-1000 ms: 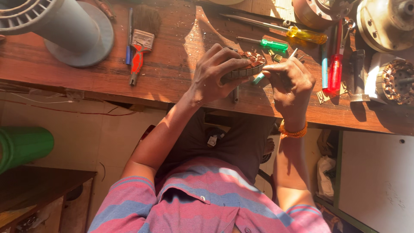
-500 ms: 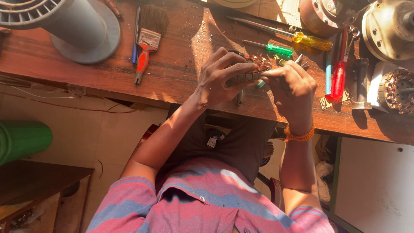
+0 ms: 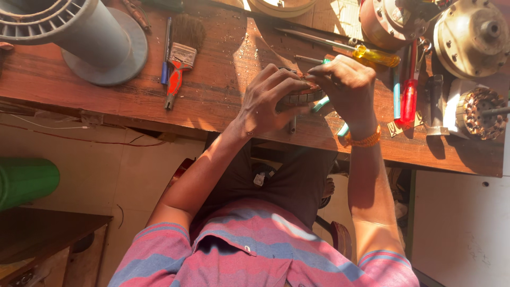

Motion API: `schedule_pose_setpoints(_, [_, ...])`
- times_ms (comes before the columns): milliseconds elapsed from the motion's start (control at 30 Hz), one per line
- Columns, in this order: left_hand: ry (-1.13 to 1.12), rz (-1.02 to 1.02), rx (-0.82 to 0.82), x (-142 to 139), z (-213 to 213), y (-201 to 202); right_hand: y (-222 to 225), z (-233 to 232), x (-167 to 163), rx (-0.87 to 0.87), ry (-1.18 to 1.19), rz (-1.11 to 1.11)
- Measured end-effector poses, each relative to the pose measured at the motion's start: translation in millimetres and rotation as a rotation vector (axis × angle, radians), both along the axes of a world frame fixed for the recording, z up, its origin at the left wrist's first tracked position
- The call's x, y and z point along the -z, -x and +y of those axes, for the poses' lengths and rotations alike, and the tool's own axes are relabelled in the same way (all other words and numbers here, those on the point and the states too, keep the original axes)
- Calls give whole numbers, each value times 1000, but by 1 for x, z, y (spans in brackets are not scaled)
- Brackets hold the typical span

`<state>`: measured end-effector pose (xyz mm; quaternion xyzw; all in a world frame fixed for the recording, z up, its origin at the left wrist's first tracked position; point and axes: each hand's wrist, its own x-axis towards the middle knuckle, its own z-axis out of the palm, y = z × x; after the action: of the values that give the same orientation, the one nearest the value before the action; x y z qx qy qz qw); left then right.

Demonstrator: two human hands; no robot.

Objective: The person works at a cluttered workbench removing copper windings from an electric motor armature, pulling wire coils loose by hand and using pliers and a screwdriver to pry pieces free. They rotate the armature to reach different sections and set removed wire pieces aside on the bench.

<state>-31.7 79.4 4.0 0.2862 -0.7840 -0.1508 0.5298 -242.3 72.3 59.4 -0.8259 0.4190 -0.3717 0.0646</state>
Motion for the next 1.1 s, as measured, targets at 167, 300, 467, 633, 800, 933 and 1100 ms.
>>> schedule_pose_setpoints(167, [-564, 196, 70, -9, -11, 6, -6, -14, 7, -6, 100, -60])
schedule_pose_setpoints(300, [-850, 98, 202, -7, -41, 16, -13, -11, 5, 64, 65, -99])
schedule_pose_setpoints(467, [-687, 108, 736, 11, -67, -14, -15, 17, -13, 57, -22, -18])
schedule_pose_setpoints(633, [-608, 19, 805, 14, -72, -25, -28, 58, -10, 95, -144, -5])
schedule_pose_setpoints(800, [-539, -39, 766, -2, -65, -31, -37, 77, 26, 242, -339, -219])
schedule_pose_setpoints(933, [-270, -133, 527, -15, -45, -28, -41, 85, 67, 239, -351, -480])
schedule_pose_setpoints(1100, [-129, -168, 92, -14, -8, -1, -30, 81, 82, 417, -215, -501])
